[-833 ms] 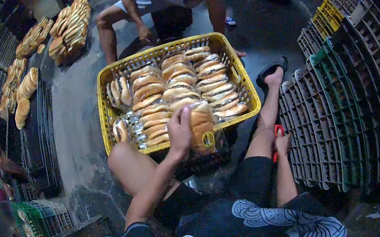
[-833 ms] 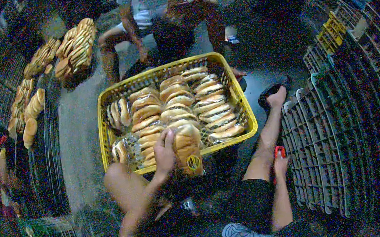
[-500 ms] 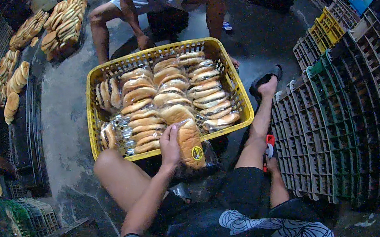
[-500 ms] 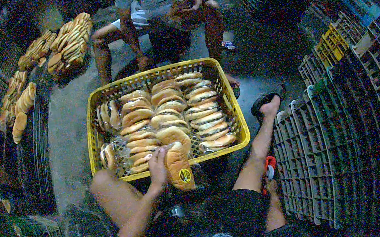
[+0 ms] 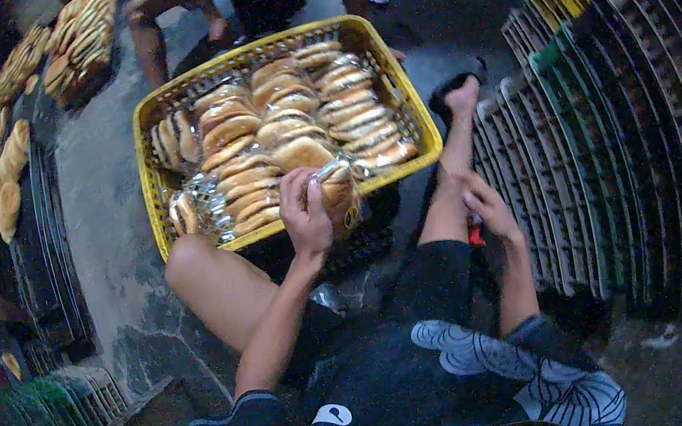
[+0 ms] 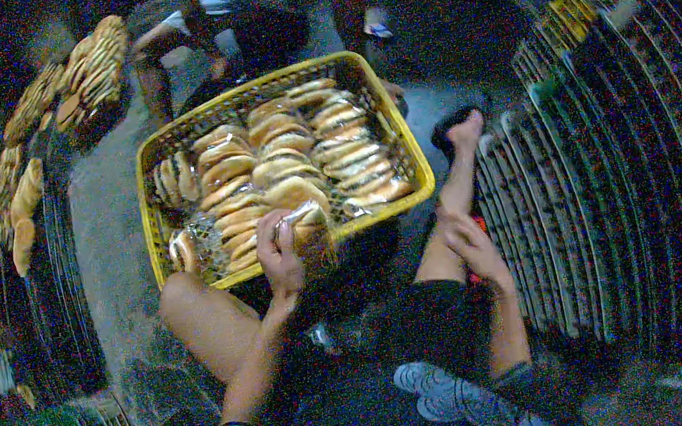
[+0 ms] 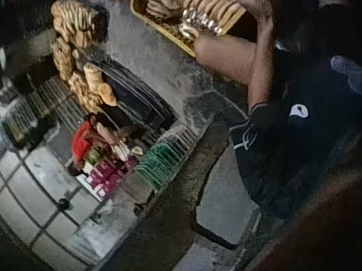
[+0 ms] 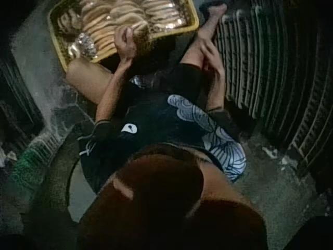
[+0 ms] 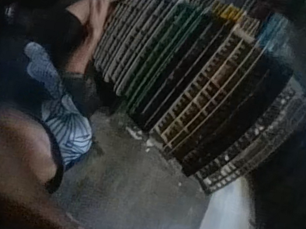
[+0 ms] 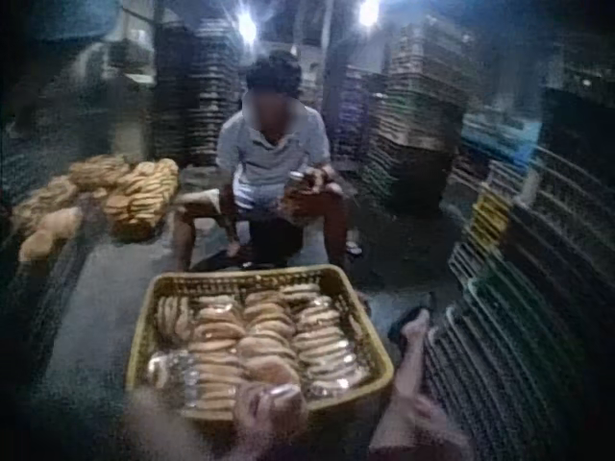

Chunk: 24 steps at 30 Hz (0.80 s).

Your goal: The person sits on the floor and repeatedly picks buns from a basket, places them into clear plastic bags, and seals the bags. The sealed buns are then placed back into the basket. The process is repeated continuously.

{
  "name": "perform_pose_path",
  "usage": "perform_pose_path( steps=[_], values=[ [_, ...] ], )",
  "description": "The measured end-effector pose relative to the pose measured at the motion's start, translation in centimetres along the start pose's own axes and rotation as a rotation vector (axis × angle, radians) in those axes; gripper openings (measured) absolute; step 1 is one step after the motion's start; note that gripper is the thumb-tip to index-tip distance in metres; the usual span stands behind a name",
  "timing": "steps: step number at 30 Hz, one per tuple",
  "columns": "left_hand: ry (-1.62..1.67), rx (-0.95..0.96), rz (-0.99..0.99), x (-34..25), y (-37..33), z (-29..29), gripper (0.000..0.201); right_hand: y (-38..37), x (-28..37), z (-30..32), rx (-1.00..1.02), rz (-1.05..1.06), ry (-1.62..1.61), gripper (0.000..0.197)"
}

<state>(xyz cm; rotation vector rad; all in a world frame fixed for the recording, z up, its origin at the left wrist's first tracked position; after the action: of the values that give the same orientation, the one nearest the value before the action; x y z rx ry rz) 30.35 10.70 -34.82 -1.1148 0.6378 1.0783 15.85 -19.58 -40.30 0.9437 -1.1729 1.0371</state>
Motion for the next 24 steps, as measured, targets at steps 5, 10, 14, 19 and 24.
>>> perform_pose_path(
  steps=[5, 10, 14, 19, 24],
  values=[
    [0.043, 0.012, -0.294, -5.0, 1.5, 0.2, 0.019, -4.1, 18.3, -16.1, 0.549, 0.452, 0.074, 0.025],
    [0.121, -0.074, -0.624, -7.6, 3.0, 3.5, 0.019, -7.6, 12.6, -20.3, 0.666, -0.079, 0.311, 0.041],
    [0.138, -0.051, -0.436, -5.5, 2.5, 3.4, 0.020, -7.9, 3.4, -21.7, 0.783, -0.285, 0.505, 0.047],
    [0.009, 0.012, -0.031, 0.2, 0.3, 2.8, 0.023, -9.6, 8.0, -22.8, 0.422, -0.110, -0.315, 0.042],
    [0.130, -0.295, 0.324, 4.8, -2.3, 9.2, 0.030, -9.2, 5.2, -25.9, 0.466, 0.122, -0.023, 0.053]
  ],
)
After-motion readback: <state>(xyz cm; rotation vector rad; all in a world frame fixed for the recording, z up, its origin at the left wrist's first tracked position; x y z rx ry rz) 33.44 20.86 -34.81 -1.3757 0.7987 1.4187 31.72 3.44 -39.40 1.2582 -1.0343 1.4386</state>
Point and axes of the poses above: each hand's wrist, its own y-axis away from the middle knuckle, its own z-axis out of the back of the hand, x = y × z, the point moved 10 cm from there along -y, towards the middle knuckle, and after that the axes turned 13 degrees about -y, right-handed, at the moved point
